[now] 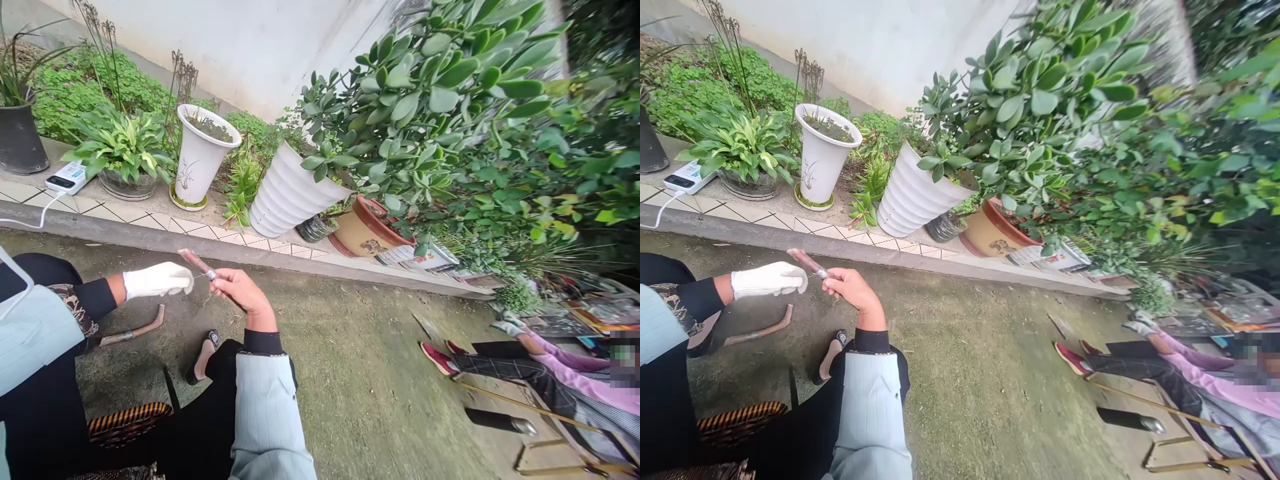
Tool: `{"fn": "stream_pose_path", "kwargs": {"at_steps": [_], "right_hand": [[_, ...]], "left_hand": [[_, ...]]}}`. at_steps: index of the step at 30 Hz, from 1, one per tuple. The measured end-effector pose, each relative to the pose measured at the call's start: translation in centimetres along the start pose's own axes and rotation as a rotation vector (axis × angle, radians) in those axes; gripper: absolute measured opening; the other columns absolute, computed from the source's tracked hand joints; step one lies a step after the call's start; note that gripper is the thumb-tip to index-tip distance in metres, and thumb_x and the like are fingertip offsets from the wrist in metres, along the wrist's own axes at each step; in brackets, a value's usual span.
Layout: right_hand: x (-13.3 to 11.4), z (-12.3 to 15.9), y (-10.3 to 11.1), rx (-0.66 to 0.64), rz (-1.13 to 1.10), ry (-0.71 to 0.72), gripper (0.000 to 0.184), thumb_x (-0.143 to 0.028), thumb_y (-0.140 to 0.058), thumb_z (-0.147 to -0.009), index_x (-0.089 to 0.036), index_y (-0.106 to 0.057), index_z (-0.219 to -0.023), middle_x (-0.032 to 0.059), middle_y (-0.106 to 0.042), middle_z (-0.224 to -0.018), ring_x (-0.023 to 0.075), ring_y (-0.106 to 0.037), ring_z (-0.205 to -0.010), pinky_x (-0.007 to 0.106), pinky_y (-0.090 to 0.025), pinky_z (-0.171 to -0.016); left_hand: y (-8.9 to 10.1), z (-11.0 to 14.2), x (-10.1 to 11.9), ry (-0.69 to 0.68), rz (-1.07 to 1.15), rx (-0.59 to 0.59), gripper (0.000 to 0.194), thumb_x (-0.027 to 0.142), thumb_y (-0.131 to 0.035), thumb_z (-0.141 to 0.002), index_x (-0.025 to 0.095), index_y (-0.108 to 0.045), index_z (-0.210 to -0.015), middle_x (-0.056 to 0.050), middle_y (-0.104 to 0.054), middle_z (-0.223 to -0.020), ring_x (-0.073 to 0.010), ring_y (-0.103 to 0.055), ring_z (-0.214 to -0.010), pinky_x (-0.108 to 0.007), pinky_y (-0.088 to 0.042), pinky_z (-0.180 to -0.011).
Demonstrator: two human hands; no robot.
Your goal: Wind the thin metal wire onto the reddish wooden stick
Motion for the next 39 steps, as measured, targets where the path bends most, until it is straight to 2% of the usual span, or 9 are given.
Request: {"fn": "stream_pose_path", "kwargs": {"at_steps": [7, 13, 17, 20, 22, 27, 32, 36, 39], "right_hand": [[1.4, -0.6, -0.8, 0.233, -0.050, -0.004, 0.018, -0.033, -0.060, -0.073, -0.015, -0.061, -0.076, -0.0011, -0.057, -0.069, 0.0072, -0.045, -0.055, 0.020, -0.035, -0.052], [1.6, -1.3, -1.3, 0.343, 0.663, -0.143, 0.014, -0.027, -0.056, -0.080, -0.017, -0.066, -0.083, 0.0014, -0.062, -0.072, 0.0129, -0.052, -0.066, 0.024, -0.035, -0.059], [4.0, -1.6, -4.5, -0.060, 0.885, -0.353, 0.009, -0.020, -0.060, -0.078, -0.017, -0.068, -0.077, 0.0054, -0.067, -0.074, 0.0140, -0.058, -0.069, 0.023, -0.037, -0.060], [5.0, 0.8, -7.8, -0.561, 0.518, -0.382, 0.009, -0.021, -0.061, -0.078, -0.015, -0.069, -0.081, 0.0019, -0.066, -0.069, 0.0104, -0.057, -0.062, 0.020, -0.039, -0.057], [3.3, 2.0, -7.6, -0.615, 0.248, -0.242, 0.018, -0.027, -0.065, -0.077, -0.014, -0.068, -0.089, 0.0014, -0.066, -0.073, 0.0093, -0.055, -0.062, 0.020, -0.041, -0.057], [-0.1, 1.7, 0.7, 0.143, -0.085, 0.137, 0.028, -0.039, -0.061, -0.079, -0.013, -0.063, -0.090, 0.0013, -0.059, -0.073, 0.0083, -0.047, -0.057, 0.022, -0.040, -0.057], [2.2, 0.0, 1.5, 0.428, 0.522, -0.113, 0.022, -0.033, -0.051, -0.086, -0.018, -0.064, -0.096, 0.0041, -0.064, -0.078, 0.0138, -0.054, -0.066, 0.025, -0.041, -0.064], [4.0, -1.5, -2.6, 0.124, 1.039, -0.302, 0.022, -0.029, -0.054, -0.086, -0.019, -0.069, -0.098, 0.0112, -0.069, -0.092, 0.0203, -0.061, -0.083, 0.028, -0.040, -0.070], [6.1, -0.5, -5.9, -0.287, 0.990, -0.428, 0.015, -0.024, -0.065, -0.077, -0.018, -0.072, -0.088, 0.0067, -0.068, -0.076, 0.0173, -0.060, -0.070, 0.026, -0.040, -0.063]], "left_hand": [[-0.5, 1.8, -0.1, 0.023, -0.274, 0.099, 0.030, 0.036, -0.042, -0.086, 0.014, -0.061, -0.077, -0.001, -0.059, -0.071, -0.0129, -0.049, -0.062, -0.021, -0.038, -0.059], [-1.1, 2.3, -0.7, 0.036, -0.628, 0.145, 0.024, 0.024, -0.040, -0.084, 0.016, -0.061, -0.076, -0.003, -0.064, -0.075, -0.0161, -0.055, -0.069, -0.023, -0.038, -0.065], [-2.1, 2.4, -1.4, -0.035, -0.766, 0.028, 0.022, 0.025, -0.045, -0.084, 0.016, -0.060, -0.070, -0.004, -0.060, -0.066, -0.0149, -0.049, -0.061, -0.023, -0.035, -0.059], [-3.1, 2.6, -1.2, -0.097, -0.482, -0.162, 0.026, 0.031, -0.046, -0.085, 0.015, -0.058, -0.067, -0.001, -0.056, -0.064, -0.0121, -0.045, -0.058, -0.021, -0.035, -0.058], [-3.2, 2.6, -1.0, -0.073, -0.192, -0.215, 0.031, 0.038, -0.047, -0.087, 0.014, -0.057, -0.071, -0.001, -0.055, -0.066, -0.0110, -0.044, -0.058, -0.020, -0.037, -0.057], [-2.6, 1.9, -1.3, 0.021, 0.083, -0.062, 0.038, 0.046, -0.042, -0.090, 0.012, -0.058, -0.084, -0.004, -0.059, -0.077, -0.0102, -0.043, -0.055, -0.022, -0.041, -0.057], [-5.4, 2.6, 0.2, -0.077, -0.353, -0.155, 0.027, 0.028, -0.042, -0.091, 0.014, -0.060, -0.078, -0.001, -0.060, -0.071, -0.0122, -0.047, -0.063, -0.021, -0.036, -0.062], [-6.2, 3.3, 0.8, -0.113, -0.551, -0.245, 0.025, 0.024, -0.044, -0.090, 0.015, -0.060, -0.073, 0.001, -0.056, -0.063, -0.0107, -0.040, -0.055, -0.023, -0.029, -0.056], [-4.1, 3.2, 1.3, -0.163, -0.551, -0.137, 0.026, 0.024, -0.045, -0.089, 0.014, -0.057, -0.068, 0.002, -0.053, -0.062, -0.0104, -0.037, -0.056, -0.023, -0.028, -0.056]]}}
Point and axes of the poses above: each hand's wrist, its own z-axis away from the middle knuckle, its own y-axis out of the back of the hand, x = y × z, the point moved 8 cm from there along -z, towards the middle knuckle
